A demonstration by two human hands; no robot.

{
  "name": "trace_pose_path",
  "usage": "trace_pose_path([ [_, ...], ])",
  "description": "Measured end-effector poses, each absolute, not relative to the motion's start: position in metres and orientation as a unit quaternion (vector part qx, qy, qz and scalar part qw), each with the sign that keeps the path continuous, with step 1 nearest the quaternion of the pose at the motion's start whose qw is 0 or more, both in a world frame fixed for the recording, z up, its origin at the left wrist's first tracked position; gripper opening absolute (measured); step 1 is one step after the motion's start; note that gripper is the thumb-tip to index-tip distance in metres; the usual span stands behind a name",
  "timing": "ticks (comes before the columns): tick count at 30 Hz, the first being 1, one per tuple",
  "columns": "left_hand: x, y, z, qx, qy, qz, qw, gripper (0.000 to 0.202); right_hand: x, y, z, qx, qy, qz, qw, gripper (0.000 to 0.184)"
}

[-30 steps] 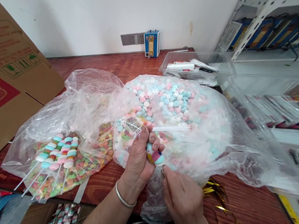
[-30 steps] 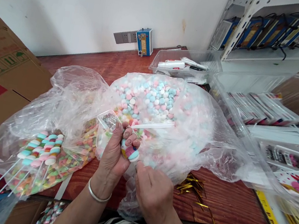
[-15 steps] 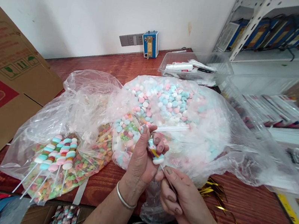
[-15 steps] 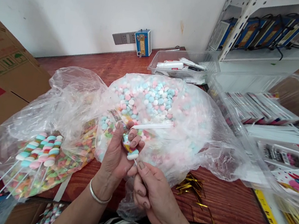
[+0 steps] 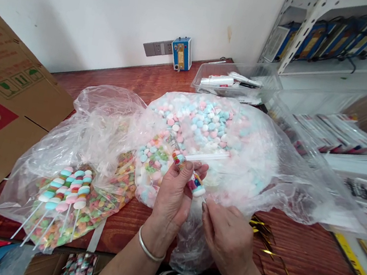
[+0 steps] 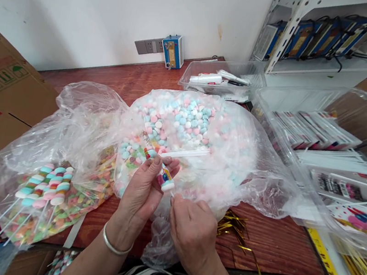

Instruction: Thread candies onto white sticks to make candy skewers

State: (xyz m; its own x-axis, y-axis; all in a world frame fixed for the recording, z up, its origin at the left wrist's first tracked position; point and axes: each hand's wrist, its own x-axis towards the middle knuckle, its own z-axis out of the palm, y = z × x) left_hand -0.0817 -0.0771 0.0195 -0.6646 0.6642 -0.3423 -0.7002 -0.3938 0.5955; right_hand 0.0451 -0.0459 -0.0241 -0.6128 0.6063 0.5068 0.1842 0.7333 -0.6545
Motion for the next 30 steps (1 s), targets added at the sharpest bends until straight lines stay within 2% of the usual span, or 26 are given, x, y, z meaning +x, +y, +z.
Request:
trace_pose_path([
  [1,-0.082,-0.077,0.020,-0.027,0.365,0.838,0.405,0.025,0.045,-0.045,-0.023,-0.235,-0.845,0.312,0.366,0.014],
  [3,-0.082,-0.078,0.021,-0.026,0.339,0.848,0.408,0.024,0.046,-0.045,-0.019,-0.262,-0.764,0.503,0.308,0.022],
  [6,-0.082,-0.081,0.022,-0.009,0.294,0.857,0.424,0.022,0.048,-0.048,-0.011,-0.249,-0.475,0.834,0.128,0.034],
  [8,-0.080,-0.083,0.023,0.002,0.278,0.855,0.439,0.023,0.048,-0.051,-0.007,-0.204,-0.328,0.921,0.057,0.032],
  [10,-0.079,-0.084,0.023,0.010,0.281,0.848,0.449,0.022,0.048,-0.052,-0.006,-0.196,-0.313,0.926,0.074,0.029],
  [12,-0.076,-0.083,0.023,0.015,0.311,0.838,0.448,0.021,0.046,-0.052,-0.008,-0.231,-0.423,0.866,0.135,0.029],
  [14,-0.072,-0.082,0.023,0.012,0.347,0.831,0.434,0.020,0.045,-0.049,-0.013,-0.262,-0.615,0.712,0.217,0.027],
  [16,-0.066,-0.080,0.022,0.002,0.374,0.825,0.424,0.020,0.045,-0.047,-0.018,-0.253,-0.778,0.486,0.308,0.021],
  [18,-0.060,-0.080,0.019,-0.005,0.393,0.811,0.433,0.022,0.045,-0.045,-0.023,-0.225,-0.847,0.311,0.368,0.018],
  [19,-0.059,-0.081,0.018,-0.004,0.401,0.801,0.444,0.022,0.046,-0.044,-0.023,-0.216,-0.857,0.278,0.377,0.018],
  [21,-0.060,-0.082,0.016,0.007,0.398,0.791,0.465,0.025,0.048,-0.044,-0.022,-0.224,-0.845,0.333,0.353,0.019],
  [25,-0.081,-0.086,0.016,0.043,0.304,0.832,0.463,0.048,0.050,-0.049,-0.012,-0.252,-0.634,0.705,0.192,0.033],
  [27,-0.092,-0.085,0.018,0.052,0.269,0.840,0.468,0.048,0.049,-0.051,-0.008,-0.227,-0.494,0.830,0.122,0.036],
  [29,-0.096,-0.083,0.020,0.052,0.251,0.839,0.480,0.037,0.047,-0.053,-0.008,-0.214,-0.449,0.861,0.105,0.037],
  [30,-0.095,-0.081,0.021,0.046,0.244,0.839,0.484,0.030,0.047,-0.053,-0.009,-0.221,-0.484,0.838,0.122,0.037],
])
